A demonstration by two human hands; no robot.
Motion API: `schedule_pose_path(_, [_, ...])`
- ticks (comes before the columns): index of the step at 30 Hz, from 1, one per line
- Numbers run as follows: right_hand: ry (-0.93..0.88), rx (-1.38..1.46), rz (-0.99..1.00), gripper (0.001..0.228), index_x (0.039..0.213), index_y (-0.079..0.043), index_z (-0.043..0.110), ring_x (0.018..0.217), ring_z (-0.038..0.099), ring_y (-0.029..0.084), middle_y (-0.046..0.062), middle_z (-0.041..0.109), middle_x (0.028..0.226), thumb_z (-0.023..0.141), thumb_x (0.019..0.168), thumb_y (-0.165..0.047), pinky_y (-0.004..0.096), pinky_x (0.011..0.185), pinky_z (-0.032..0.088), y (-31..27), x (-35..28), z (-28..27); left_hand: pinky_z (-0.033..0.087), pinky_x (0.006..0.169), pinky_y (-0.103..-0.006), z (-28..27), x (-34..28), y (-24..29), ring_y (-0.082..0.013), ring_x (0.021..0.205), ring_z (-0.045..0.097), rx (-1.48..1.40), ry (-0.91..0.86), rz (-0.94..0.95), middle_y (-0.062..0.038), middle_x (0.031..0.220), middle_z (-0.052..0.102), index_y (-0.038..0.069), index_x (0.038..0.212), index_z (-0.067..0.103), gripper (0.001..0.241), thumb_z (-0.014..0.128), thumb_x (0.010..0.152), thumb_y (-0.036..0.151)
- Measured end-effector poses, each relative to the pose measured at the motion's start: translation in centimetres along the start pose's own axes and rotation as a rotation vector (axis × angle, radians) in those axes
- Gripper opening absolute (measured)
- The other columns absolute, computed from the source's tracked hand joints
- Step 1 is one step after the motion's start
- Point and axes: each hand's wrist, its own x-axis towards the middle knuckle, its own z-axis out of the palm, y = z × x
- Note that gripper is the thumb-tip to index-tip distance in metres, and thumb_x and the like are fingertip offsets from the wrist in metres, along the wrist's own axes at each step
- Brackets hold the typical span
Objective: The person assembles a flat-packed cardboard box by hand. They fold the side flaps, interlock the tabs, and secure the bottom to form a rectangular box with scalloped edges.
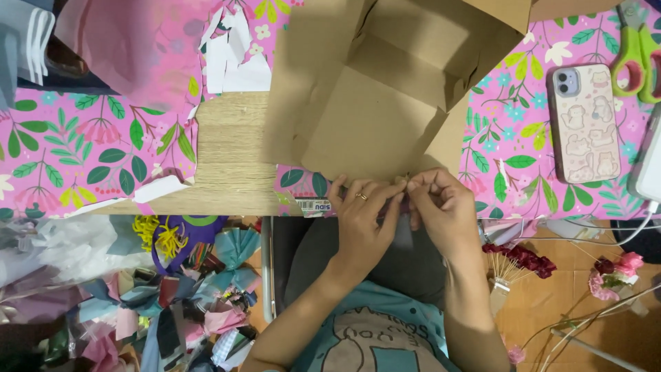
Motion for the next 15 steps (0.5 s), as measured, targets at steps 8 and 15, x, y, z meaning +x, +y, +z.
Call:
schedule_pose_path(8, [-0.049, 0.031, -0.034, 0.008, 0.093, 0.006, 0.065, 0.047, 0.065, 0.019, 0.013, 0.063, 0.067, 0.067, 0.097, -0.001, 0.029, 0.044, 0.054, -0.1, 0.2, -0.3, 0.022, 0.114, -0.0549, -0.2, 0.1, 0.0, -0.0192, 0.093, 0.064, -0.004, -0.015, 0.0, -0.001, 0.088, 0.071, 0.013, 0.109, 0.075, 0.013, 0.071, 0.096, 0.011])
schedule_pose_path(15, [0.028, -0.051, -0.039, 0.014, 0.101, 0.006, 0.064, 0.05, 0.067, 0.023, 0.017, 0.066, 0.069, 0.071, 0.098, -0.006, 0.031, 0.046, 0.058, 0.0, -0.4, -0.4, 0.015, 0.117, -0.059, -0.5, -0.3, 1.1, -0.0271, 0.111, 0.063, -0.063, -0.079, -0.021, -0.01, 0.102, 0.073, 0.007, 0.128, 0.067, 0.031, 0.063, 0.098, 0.005])
